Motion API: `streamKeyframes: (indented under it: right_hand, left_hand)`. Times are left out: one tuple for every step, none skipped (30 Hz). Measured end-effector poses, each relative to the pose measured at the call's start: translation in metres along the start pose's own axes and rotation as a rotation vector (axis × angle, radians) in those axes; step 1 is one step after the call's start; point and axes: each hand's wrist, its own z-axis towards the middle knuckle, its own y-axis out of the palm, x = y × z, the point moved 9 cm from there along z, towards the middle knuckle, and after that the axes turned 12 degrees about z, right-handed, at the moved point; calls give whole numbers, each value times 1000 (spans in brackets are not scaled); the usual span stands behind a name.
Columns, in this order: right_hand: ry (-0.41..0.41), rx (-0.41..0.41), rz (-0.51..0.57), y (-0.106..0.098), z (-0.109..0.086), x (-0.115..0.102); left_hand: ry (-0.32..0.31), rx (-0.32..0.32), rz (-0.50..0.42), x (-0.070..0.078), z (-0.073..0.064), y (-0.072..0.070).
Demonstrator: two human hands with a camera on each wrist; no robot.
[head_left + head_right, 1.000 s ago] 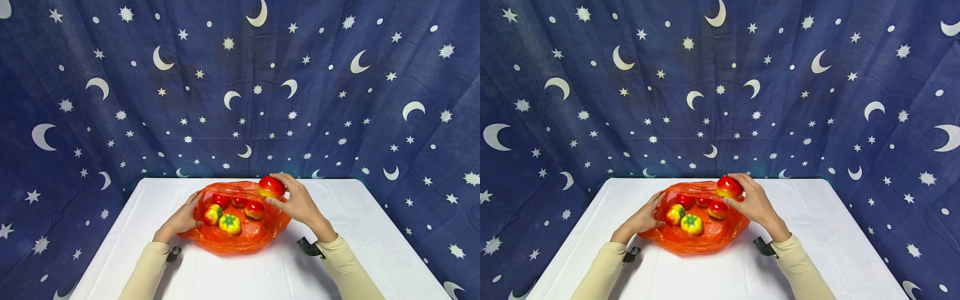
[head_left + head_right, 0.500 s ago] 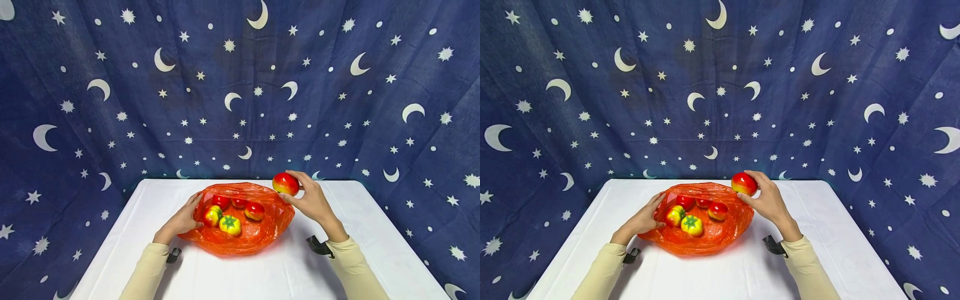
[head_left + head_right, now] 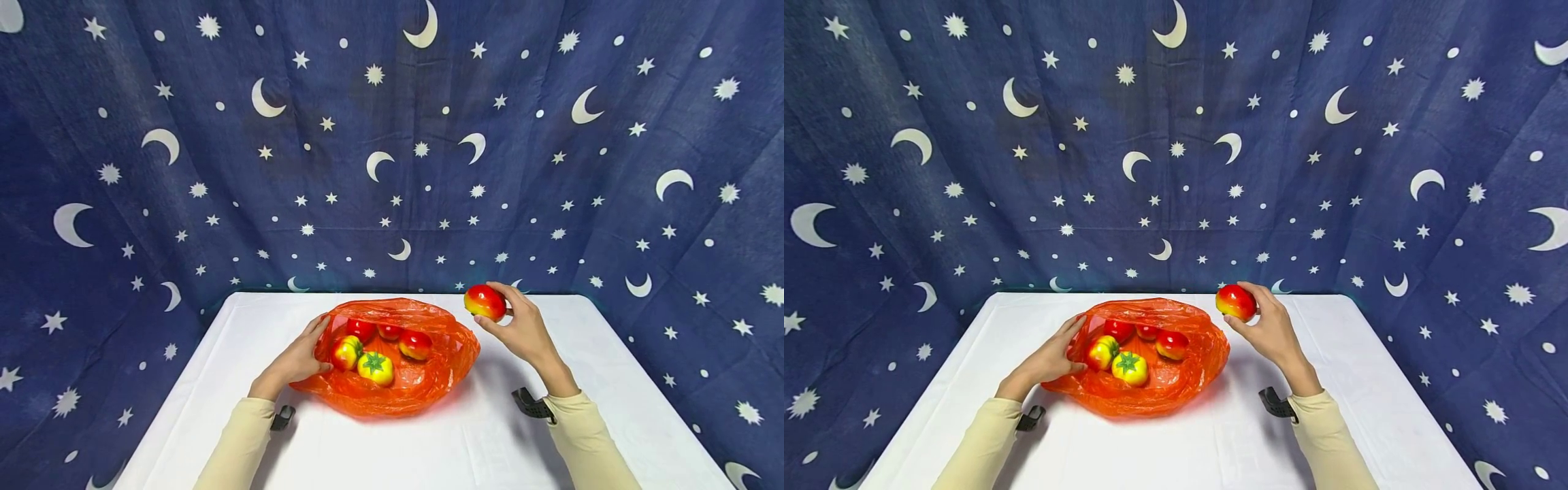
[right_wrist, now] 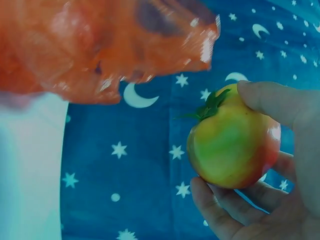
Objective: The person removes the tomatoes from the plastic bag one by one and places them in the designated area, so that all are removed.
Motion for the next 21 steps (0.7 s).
streamKeyframes:
  right_hand:
    - [14,1,5,-1,0,4]
    - [30,1,15,-1,-1,7]
    - [44,1,25,-1,-1,11]
    - [58,2,33,-1,-1,15]
    - [70,3,43,-2,-1,19]
    - [80,5,50,-2,-1,23]
    - [87,7,54,-2,-1,27]
    - [95,10,60,-2,-1,31]
    - [103,14,62,-2,-1,35]
    - [111,18,63,-2,-1,38]
    - [120,20,65,-1,-2,42]
    - [129,22,64,-1,-2,45]
    - [136,23,65,-1,-2,49]
    - [144,23,67,0,-2,52]
    - [152,22,68,1,-2,55]
    - [160,18,70,2,-2,58]
    - [167,15,72,3,-2,61]
    - [174,12,72,4,-2,64]
    - [185,9,76,5,-2,68]
    - [200,5,78,6,-3,72]
    - [216,3,79,7,-3,76]
  left_hand:
    - [4,1,0,0,0,0]
    - [4,1,1,0,0,-1]
    - [4,1,2,0,0,-1]
    - [5,2,2,0,-1,-1]
    - [8,4,4,0,-1,-1]
    - [5,3,0,0,-1,-1]
    - [4,3,-2,0,-1,-1]
    - [4,4,-1,-1,0,-1]
    - [2,4,-1,-1,0,-1]
    - [1,4,0,-1,0,-1]
    - [2,3,0,-1,0,0]
    - [0,3,0,-1,0,-1]
    - [-1,1,0,-1,0,0]
    - [-6,-1,-2,-2,0,0]
    - [-8,-2,-4,-2,0,0]
    - [-3,1,0,-2,0,0]
    - [1,4,0,-2,0,0]
    - [3,8,1,-2,0,0]
    - [4,10,0,-2,0,0]
    - [6,13,0,-2,0,0]
    - [10,16,0,-2,0,0]
